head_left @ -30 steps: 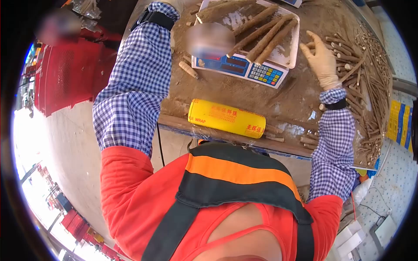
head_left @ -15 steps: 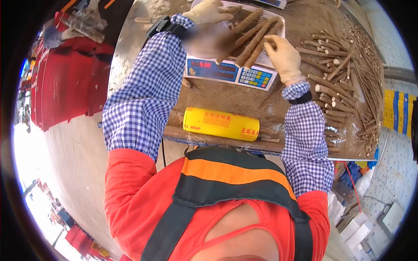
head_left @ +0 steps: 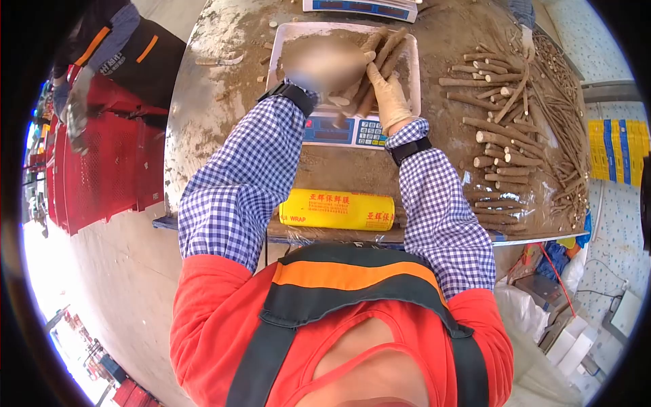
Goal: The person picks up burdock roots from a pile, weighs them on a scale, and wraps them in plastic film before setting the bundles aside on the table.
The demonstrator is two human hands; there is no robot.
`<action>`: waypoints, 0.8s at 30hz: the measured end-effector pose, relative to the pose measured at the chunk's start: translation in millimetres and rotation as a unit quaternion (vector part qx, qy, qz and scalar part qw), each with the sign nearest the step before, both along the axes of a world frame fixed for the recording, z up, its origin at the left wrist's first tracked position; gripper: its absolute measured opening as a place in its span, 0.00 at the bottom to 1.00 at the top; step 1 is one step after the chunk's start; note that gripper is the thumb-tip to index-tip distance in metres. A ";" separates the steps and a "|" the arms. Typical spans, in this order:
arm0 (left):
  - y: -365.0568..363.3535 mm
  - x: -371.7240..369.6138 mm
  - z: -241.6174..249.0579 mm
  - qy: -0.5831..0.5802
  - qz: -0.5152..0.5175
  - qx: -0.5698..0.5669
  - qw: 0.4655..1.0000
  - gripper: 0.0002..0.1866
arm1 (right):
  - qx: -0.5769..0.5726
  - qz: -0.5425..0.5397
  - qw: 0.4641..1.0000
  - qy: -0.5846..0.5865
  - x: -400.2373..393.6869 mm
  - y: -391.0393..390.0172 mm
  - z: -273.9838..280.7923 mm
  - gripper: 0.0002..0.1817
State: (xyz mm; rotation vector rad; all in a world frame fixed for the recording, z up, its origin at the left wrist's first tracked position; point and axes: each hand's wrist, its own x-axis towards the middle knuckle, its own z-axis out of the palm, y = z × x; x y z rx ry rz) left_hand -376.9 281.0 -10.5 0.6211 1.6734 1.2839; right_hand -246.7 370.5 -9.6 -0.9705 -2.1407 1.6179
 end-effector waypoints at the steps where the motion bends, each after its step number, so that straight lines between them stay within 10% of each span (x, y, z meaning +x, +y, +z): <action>1: -4.3 12.4 13.8 -0.121 0.018 0.080 0.989 0.32 | -0.068 -0.003 0.997 0.035 4.5 -6.1 12.5 0.36; 6: -19.6 71.5 31.8 -0.281 0.082 0.189 0.937 0.35 | -0.209 0.150 0.941 0.217 30.1 14.4 -31.8 0.34; 9: -33.2 115.2 41.5 -0.311 0.078 0.250 0.913 0.35 | -0.301 0.109 0.938 0.136 75.1 -17.7 31.1 0.34; 15: -74.8 206.2 32.0 0.219 0.117 0.133 0.960 0.26 | -0.434 0.120 0.881 0.149 177.0 -51.8 21.0 0.27; 20: -120.3 251.0 -7.0 0.185 0.156 0.169 0.955 0.32 | -0.527 0.140 0.823 0.158 241.4 -63.5 -1.0 0.43; 21: -149.6 245.0 -8.4 0.387 0.162 0.029 0.907 0.34 | -0.565 0.151 0.794 0.164 252.3 -63.4 -6.8 0.44; 24: -234.7 243.6 2.1 0.444 0.101 -0.446 0.770 0.39 | -0.476 0.170 0.848 0.159 274.1 -55.0 2.5 0.44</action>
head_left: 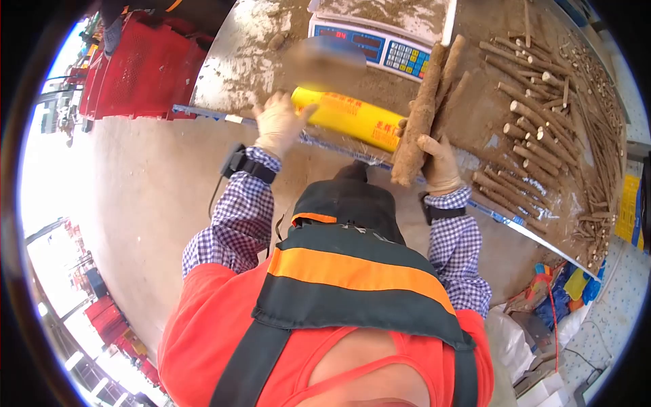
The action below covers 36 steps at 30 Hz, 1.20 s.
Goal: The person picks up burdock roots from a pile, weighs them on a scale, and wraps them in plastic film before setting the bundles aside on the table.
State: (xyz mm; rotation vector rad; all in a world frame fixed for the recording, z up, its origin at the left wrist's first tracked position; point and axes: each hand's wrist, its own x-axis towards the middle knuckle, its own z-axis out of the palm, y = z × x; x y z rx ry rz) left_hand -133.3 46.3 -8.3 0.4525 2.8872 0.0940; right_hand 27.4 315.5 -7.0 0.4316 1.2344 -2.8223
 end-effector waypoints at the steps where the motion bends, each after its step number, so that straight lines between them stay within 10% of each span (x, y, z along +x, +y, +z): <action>1: -18.6 -3.7 -13.9 -0.113 0.028 -0.116 0.986 0.40 | 0.081 -0.005 0.997 0.002 7.1 2.7 0.5 0.43; 6: -5.6 -11.0 -56.4 -0.142 -0.049 -0.124 0.981 0.27 | 0.246 0.077 0.966 -0.021 14.1 21.8 3.5 0.38; 11: 34.9 42.4 -68.5 -0.161 -0.146 0.124 0.968 0.21 | 0.306 0.132 0.940 0.070 -21.5 8.3 40.9 0.47; 14: -15.8 101.6 -57.4 -0.347 -0.060 0.528 0.773 0.15 | 0.388 0.214 0.889 0.114 -53.6 -12.5 52.0 0.43; 18: -60.9 130.7 61.3 -0.423 0.031 0.732 0.533 0.12 | 0.719 0.398 0.555 0.132 -81.2 -72.1 29.7 0.45; 19: -61.7 132.1 63.5 -0.433 0.034 0.727 0.532 0.12 | 0.732 0.388 0.539 0.154 -72.6 -90.7 -16.3 0.45; 21: -49.4 123.4 56.0 -0.120 -0.272 0.503 0.811 0.14 | 0.435 0.524 0.713 0.166 -52.3 -115.0 7.4 0.42; 22: -72.9 119.4 -36.4 0.056 -0.403 0.179 0.896 0.24 | 0.412 0.551 0.714 0.131 -44.8 -120.4 -32.4 0.40; 25: -59.3 143.0 -41.1 0.001 -0.403 0.163 0.901 0.45 | 0.507 0.552 0.656 0.088 -7.9 -121.8 -34.5 0.36; 30: -43.2 118.8 -36.1 -0.201 -0.387 0.152 0.887 0.36 | 0.654 0.321 0.685 -0.010 38.9 -110.6 16.9 0.45; 31: -38.9 102.4 -38.3 -0.314 -0.364 0.165 0.861 0.32 | 0.804 0.176 0.565 0.066 56.8 -129.0 23.4 0.45; 33: -32.1 82.9 -34.2 -0.334 -0.452 0.196 0.803 0.27 | 0.902 0.215 0.362 0.098 81.4 -180.8 19.6 0.47; 35: -6.6 71.7 27.0 -0.444 -0.452 -0.113 0.765 0.28 | 0.884 0.292 0.356 -0.076 65.4 -200.5 -16.8 0.44; 36: -6.0 69.9 -1.8 -0.381 -0.488 -0.122 0.776 0.31 | 0.842 0.289 0.439 -0.119 56.8 -193.4 -23.9 0.41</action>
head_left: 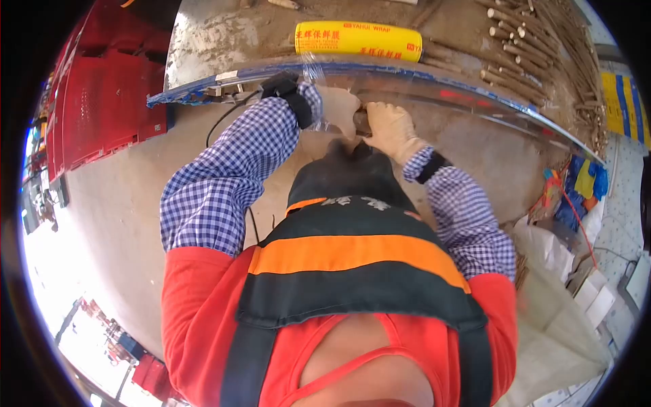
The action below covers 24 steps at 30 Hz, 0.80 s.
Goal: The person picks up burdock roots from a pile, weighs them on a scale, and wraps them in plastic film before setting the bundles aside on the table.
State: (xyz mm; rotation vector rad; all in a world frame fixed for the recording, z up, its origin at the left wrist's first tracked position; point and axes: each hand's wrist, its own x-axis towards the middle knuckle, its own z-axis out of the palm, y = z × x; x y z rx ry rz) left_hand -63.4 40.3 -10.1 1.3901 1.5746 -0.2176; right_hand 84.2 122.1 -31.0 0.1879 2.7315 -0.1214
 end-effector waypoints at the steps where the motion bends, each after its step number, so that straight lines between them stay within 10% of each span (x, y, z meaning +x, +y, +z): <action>1: -6.1 10.3 -14.6 0.007 0.006 0.005 1.000 0.31 | -0.079 -0.063 0.995 -0.016 -8.3 7.2 -1.2 0.39; 3: -20.5 39.2 -20.6 0.245 0.081 0.323 0.910 0.33 | -0.144 -0.035 0.989 0.004 -10.9 37.9 9.3 0.35; 5: -12.7 32.1 -14.4 0.284 0.012 0.310 0.907 0.39 | -0.212 -0.010 0.977 0.010 -15.7 56.5 22.2 0.32; 7: -11.6 19.4 -33.8 -0.198 0.229 0.311 0.901 0.35 | -0.085 0.043 0.990 -0.106 -20.4 42.7 30.9 0.33; 9: -5.7 -7.3 -33.4 -0.064 0.105 0.157 0.980 0.37 | 0.192 0.118 0.934 0.276 -1.6 20.7 -13.6 0.42; 12: -3.8 7.4 -11.0 0.035 0.040 0.075 0.996 0.36 | -0.030 0.047 0.973 0.222 0.9 27.9 -18.7 0.43; 14: -6.7 42.0 -2.7 0.310 0.019 0.182 0.933 0.36 | -0.210 -0.036 0.976 0.046 -13.9 46.9 -4.4 0.41; 18: -14.1 7.8 -67.3 -0.091 0.127 0.271 0.950 0.30 | -0.031 0.053 0.997 -0.045 -17.0 24.3 23.4 0.34; 21: -14.4 25.3 26.3 0.079 0.135 0.138 0.978 0.28 | -0.013 0.057 0.997 0.055 -11.5 26.1 -8.4 0.35; 24: -21.8 39.9 -38.9 0.189 0.122 0.331 0.916 0.32 | -0.194 0.048 0.976 -0.090 -18.8 55.0 -5.1 0.41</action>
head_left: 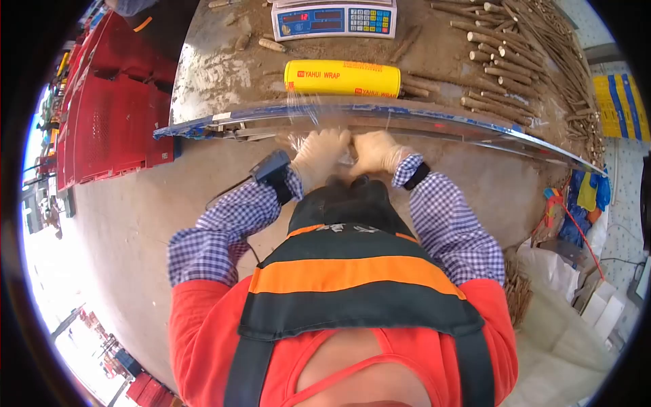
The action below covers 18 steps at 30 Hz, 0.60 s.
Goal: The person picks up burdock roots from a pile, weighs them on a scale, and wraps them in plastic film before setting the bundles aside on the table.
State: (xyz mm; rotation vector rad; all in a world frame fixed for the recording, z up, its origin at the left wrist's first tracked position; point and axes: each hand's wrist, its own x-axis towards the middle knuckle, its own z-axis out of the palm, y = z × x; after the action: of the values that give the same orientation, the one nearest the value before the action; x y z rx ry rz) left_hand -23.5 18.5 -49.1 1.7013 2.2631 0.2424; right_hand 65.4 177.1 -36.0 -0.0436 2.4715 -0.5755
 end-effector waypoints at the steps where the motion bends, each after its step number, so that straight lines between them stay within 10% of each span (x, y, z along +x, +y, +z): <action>1: -7.1 2.0 3.2 -0.080 0.002 0.065 0.995 0.34 | 0.057 0.058 0.995 -0.057 -5.1 -0.3 2.5 0.42; 5: 12.4 -37.2 31.3 -0.331 -0.055 -0.121 0.934 0.43 | 0.177 0.053 0.964 0.190 18.7 -11.9 -3.3 0.39; 7: 16.7 -34.5 64.7 -0.180 -0.089 -0.122 0.972 0.40 | 0.204 0.017 0.932 0.298 19.3 -10.5 -6.2 0.37; 11: 10.7 -7.4 12.0 0.065 -0.032 -0.016 0.997 0.33 | -0.018 -0.053 0.997 0.047 7.5 12.6 19.6 0.38; 13: 10.6 -22.0 14.8 -0.108 -0.025 0.015 0.994 0.35 | 0.244 0.046 0.956 0.154 16.1 -13.4 31.1 0.39; 15: 24.8 -60.0 4.3 -0.176 -0.071 -0.270 0.944 0.34 | 0.324 0.045 0.907 0.264 25.1 -28.3 16.8 0.39; 17: 26.2 -52.8 11.5 -0.301 -0.102 -0.228 0.920 0.38 | 0.132 -0.058 0.954 0.264 17.1 -12.2 -8.1 0.38; 18: 23.9 -17.6 34.3 -0.098 -0.050 -0.197 0.974 0.40 | 0.024 -0.102 0.983 0.148 11.8 -3.0 11.2 0.37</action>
State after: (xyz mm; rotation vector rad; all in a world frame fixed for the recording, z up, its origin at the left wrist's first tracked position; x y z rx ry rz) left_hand -41.0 42.3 -14.7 1.5013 1.9215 -0.0583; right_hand 77.2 174.2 -24.8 0.1569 2.8008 -0.6337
